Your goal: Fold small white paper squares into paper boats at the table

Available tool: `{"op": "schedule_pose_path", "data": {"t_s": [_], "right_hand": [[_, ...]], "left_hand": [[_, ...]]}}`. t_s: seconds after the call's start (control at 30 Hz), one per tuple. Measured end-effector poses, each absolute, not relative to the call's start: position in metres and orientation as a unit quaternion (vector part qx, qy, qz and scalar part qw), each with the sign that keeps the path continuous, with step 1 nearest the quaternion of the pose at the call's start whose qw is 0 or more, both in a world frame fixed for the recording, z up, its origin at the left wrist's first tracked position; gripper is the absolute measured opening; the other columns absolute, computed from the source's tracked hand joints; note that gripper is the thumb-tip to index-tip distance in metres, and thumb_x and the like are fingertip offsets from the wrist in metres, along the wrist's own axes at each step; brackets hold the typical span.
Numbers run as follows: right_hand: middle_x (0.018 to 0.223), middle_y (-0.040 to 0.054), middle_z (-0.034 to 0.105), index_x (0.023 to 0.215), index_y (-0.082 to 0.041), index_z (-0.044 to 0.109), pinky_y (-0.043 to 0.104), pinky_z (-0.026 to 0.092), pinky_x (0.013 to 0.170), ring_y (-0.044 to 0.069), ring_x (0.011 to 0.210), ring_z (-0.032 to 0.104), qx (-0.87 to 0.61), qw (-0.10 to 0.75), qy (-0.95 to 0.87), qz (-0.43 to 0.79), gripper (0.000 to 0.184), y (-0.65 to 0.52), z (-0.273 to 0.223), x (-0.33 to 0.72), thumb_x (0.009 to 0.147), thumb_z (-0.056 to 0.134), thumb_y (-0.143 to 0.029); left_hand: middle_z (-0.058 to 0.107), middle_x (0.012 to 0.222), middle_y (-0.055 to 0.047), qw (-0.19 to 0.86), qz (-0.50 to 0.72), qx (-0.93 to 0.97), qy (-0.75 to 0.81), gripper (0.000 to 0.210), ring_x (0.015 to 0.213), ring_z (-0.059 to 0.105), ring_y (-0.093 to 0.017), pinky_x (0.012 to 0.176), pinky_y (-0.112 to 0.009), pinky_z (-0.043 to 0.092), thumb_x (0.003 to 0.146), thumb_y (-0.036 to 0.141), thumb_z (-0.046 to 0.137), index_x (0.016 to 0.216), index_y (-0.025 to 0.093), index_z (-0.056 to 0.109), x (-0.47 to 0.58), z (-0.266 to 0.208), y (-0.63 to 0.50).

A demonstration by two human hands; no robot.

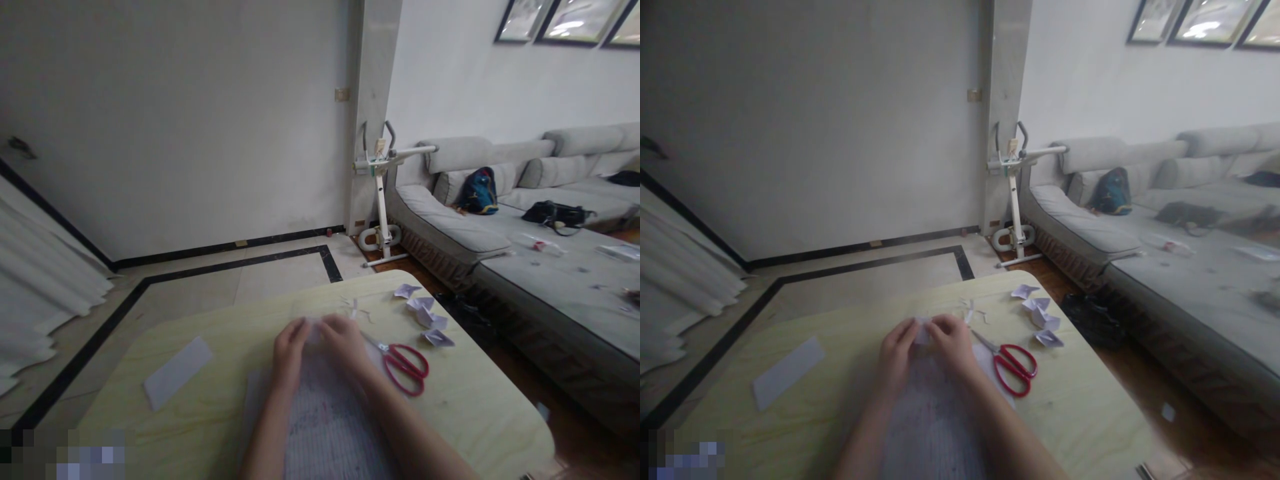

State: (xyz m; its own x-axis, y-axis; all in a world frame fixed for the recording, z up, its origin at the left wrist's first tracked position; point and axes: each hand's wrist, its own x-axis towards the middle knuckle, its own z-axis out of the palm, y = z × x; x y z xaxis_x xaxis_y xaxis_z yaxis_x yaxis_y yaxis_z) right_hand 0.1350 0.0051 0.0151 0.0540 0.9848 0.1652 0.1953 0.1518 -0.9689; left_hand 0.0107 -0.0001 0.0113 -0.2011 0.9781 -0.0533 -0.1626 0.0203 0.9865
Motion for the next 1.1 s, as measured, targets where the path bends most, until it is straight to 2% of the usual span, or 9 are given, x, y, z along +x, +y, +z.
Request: {"op": "schedule_pose_path", "data": {"t_s": [0.37,0.57,0.93,1.1], "right_hand": [[0.059,-0.0005,0.057,0.062,-0.014,0.063,0.022,0.038,0.056,0.012,0.057,0.05,-0.518,0.499,-0.579,0.383,0.019,0.0058,0.0162,0.1362,0.076,0.054,-0.023],[0.065,0.0012,0.061,0.067,-0.014,0.065,0.022,0.039,0.058,0.013,0.062,0.053,-0.507,0.5,-0.58,0.396,0.017,0.0046,0.0164,0.137,0.076,0.054,-0.024],[0.058,-0.0003,0.058,0.06,-0.015,0.061,0.022,0.039,0.054,0.013,0.057,0.05,-0.513,0.503,-0.568,0.401,0.016,0.0054,0.019,0.1368,0.073,0.055,-0.022],[0.063,0.0024,0.063,0.065,-0.014,0.066,0.024,0.042,0.058,0.015,0.061,0.055,-0.518,0.502,-0.56,0.408,0.016,0.005,0.021,0.137,0.074,0.057,-0.025]], "left_hand": [[0.07,0.091,-0.007,0.478,0.56,0.445,0.509,0.031,0.087,0.061,-0.022,0.081,-0.031,0.045,0.073,0.039,0.062,0.09,0.014,0.07,0.0103,0.0119,-0.001],[0.07,0.087,-0.006,0.473,0.557,0.436,0.525,0.029,0.085,0.061,-0.022,0.077,-0.029,0.045,0.069,0.038,0.066,0.085,0.014,0.071,0.01,0.0132,-0.0001],[0.07,0.082,-0.006,0.459,0.555,0.426,0.547,0.029,0.082,0.062,-0.023,0.074,-0.029,0.046,0.066,0.037,0.069,0.084,0.015,0.072,0.0098,0.0121,0.0006],[0.071,0.081,-0.005,0.455,0.557,0.435,0.541,0.026,0.08,0.062,-0.022,0.074,-0.028,0.046,0.067,0.038,0.068,0.08,0.015,0.072,0.0099,0.0114,0.0003]]}}
